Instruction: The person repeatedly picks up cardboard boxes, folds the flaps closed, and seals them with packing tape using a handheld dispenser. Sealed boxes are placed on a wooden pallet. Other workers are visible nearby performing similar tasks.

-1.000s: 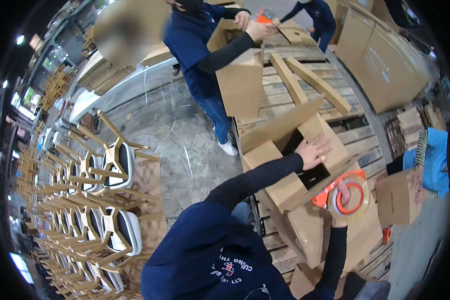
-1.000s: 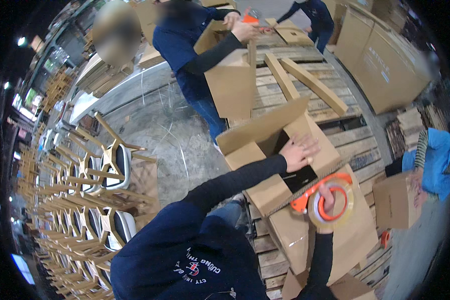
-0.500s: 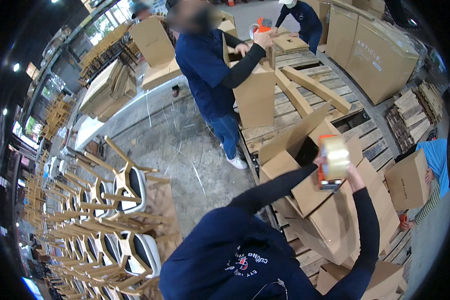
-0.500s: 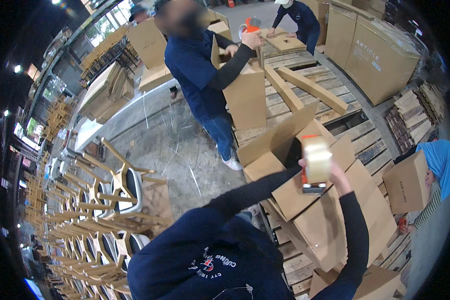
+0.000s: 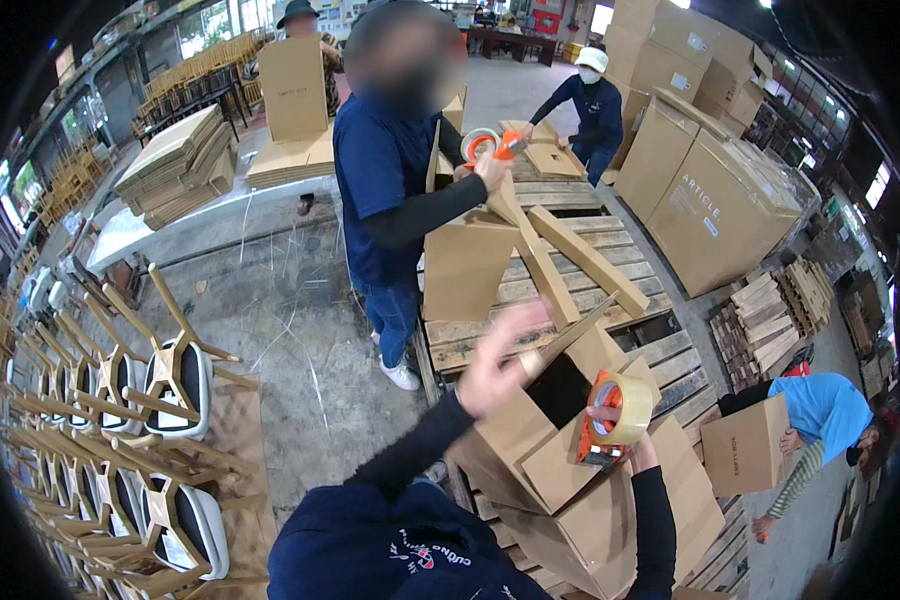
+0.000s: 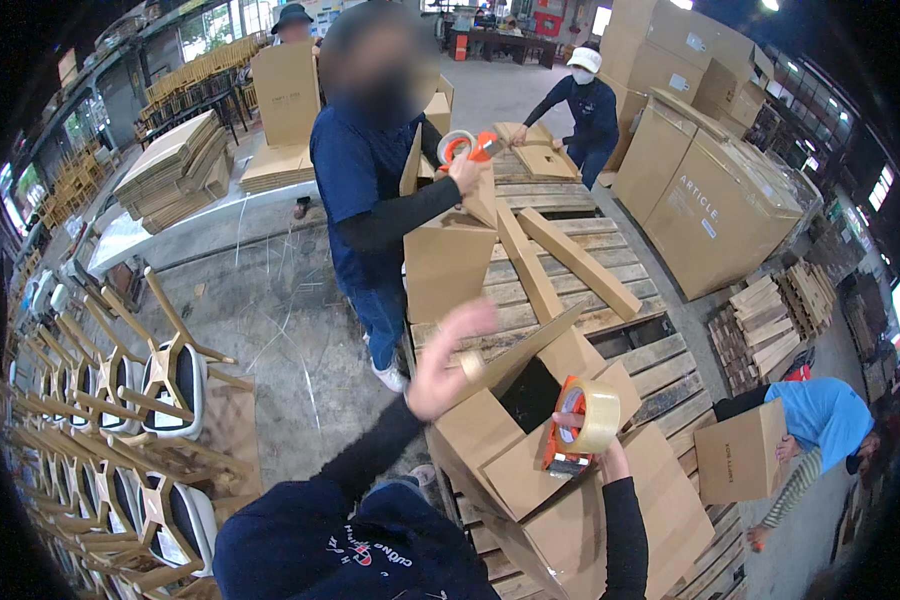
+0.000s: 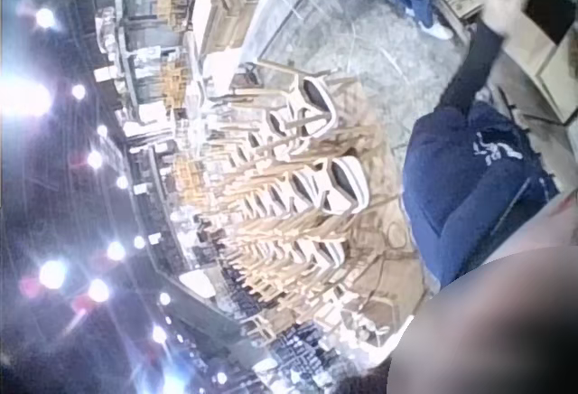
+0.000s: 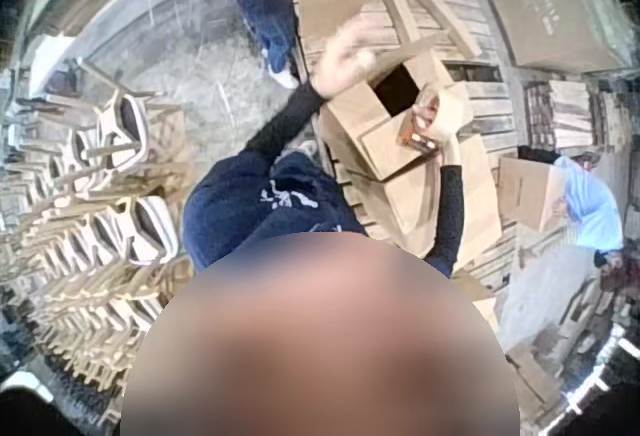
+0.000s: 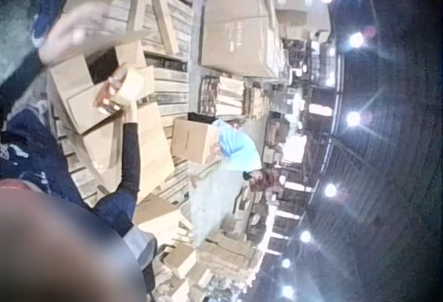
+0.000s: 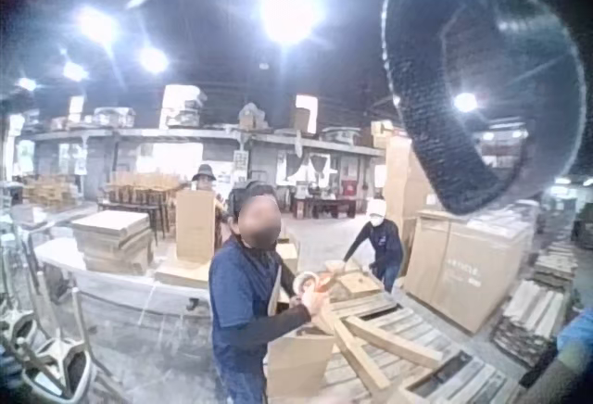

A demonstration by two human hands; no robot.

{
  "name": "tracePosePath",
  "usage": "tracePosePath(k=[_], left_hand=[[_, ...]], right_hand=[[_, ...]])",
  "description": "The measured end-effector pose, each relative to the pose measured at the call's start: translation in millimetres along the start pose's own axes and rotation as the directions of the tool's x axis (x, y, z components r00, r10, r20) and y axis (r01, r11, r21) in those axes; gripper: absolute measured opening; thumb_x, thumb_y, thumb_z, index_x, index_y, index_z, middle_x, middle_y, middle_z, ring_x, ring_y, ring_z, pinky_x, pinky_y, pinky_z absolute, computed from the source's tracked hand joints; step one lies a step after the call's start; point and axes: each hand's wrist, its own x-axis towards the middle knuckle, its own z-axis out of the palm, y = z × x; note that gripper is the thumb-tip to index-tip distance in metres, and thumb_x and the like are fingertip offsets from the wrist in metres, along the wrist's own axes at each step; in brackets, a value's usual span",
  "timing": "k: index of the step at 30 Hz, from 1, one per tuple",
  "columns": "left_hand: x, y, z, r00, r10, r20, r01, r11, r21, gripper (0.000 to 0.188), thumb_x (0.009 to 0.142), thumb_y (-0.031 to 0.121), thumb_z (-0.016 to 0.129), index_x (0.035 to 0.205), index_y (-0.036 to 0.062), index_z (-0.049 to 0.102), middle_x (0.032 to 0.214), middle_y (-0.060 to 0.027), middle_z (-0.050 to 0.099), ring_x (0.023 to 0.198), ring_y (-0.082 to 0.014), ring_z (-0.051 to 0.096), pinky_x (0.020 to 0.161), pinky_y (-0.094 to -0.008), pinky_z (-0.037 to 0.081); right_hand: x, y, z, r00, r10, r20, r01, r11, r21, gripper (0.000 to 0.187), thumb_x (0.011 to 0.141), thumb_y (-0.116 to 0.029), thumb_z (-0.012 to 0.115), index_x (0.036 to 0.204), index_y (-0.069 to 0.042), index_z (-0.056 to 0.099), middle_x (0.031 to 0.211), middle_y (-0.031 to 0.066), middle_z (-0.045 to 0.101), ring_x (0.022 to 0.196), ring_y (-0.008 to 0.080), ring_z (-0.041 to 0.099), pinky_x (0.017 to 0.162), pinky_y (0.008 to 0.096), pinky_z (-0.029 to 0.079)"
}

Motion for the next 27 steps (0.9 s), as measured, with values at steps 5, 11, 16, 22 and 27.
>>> tracePosePath(k=[5,11,16,22,27], left_hand=[[-15.6,-56.9,16.5,0.783,-0.497,0.375,0.558,0.827,-0.068,0.092,0.092,0.044,0.054,0.148,-0.0009,-0.004,0.155,-0.0228,-0.002,0.145,-0.0285,-0.002,0.116,-0.038,0.005],[-70.6,-43.6,56.7,0.762,-0.476,0.44,0.378,0.878,0.295,0.081,0.097,0.045,0.041,0.148,-0.0001,-0.002,0.155,-0.0236,0.002,0.145,-0.0332,0.0,0.114,-0.0513,0.007],[-97.1,-16.6,97.8,0.663,-0.546,0.512,-0.046,0.654,0.755,0.088,0.092,0.052,0.042,0.146,-0.0069,0.005,0.153,-0.0254,0.011,0.144,-0.0343,0.008,0.112,-0.0579,0.008],[-66.0,-120.8,100.3,0.781,-0.441,0.442,-0.085,0.626,0.775,0.095,0.079,0.065,0.051,0.147,0.0043,0.023,0.153,-0.0174,0.02,0.144,-0.0315,0.014,0.109,-0.0643,0.011],[11.3,-185.5,114.8,0.767,-0.529,0.364,0.151,0.7,0.698,0.104,0.063,0.074,0.062,0.141,0.0101,0.038,0.145,-0.014,0.038,0.135,-0.033,0.032,0.1,-0.0621,0.029]], right_hand=[[3.9,5.3,-4.9,0.992,0.128,0.012,-0.127,0.96,0.248,0.063,0.059,-0.02,0.088,0.111,-0.003,0.055,0.101,0.0056,0.059,0.082,0.0171,0.06,0.069,0.0326,0.053],[11.7,51.1,-35.1,0.968,0.077,0.239,-0.224,0.695,0.683,0.026,0.083,-0.033,0.067,0.082,-0.011,0.054,0.069,-0.0003,0.052,0.056,0.0138,0.051,0.048,0.0302,0.043],[9.9,76.6,-36.7,0.957,0.04,0.288,-0.285,0.326,0.901,0.047,0.092,-0.052,0.043,0.066,-0.013,0.044,0.053,0.0016,0.038,0.042,0.0155,0.034,0.04,0.0296,0.028],[7.6,37.9,-16.8,0.935,-0.084,0.346,-0.266,0.479,0.836,0.034,0.089,-0.039,0.056,0.069,-0.012,0.05,0.053,0.0029,0.046,0.043,0.0182,0.045,0.042,0.0324,0.037],[-9.2,3.7,10.2,0.994,0.026,-0.105,0.043,0.793,0.608,0.017,0.081,-0.023,0.072,0.084,-0.011,0.06,0.069,-0.0004,0.059,0.056,0.013,0.056,0.052,0.0303,0.046]])
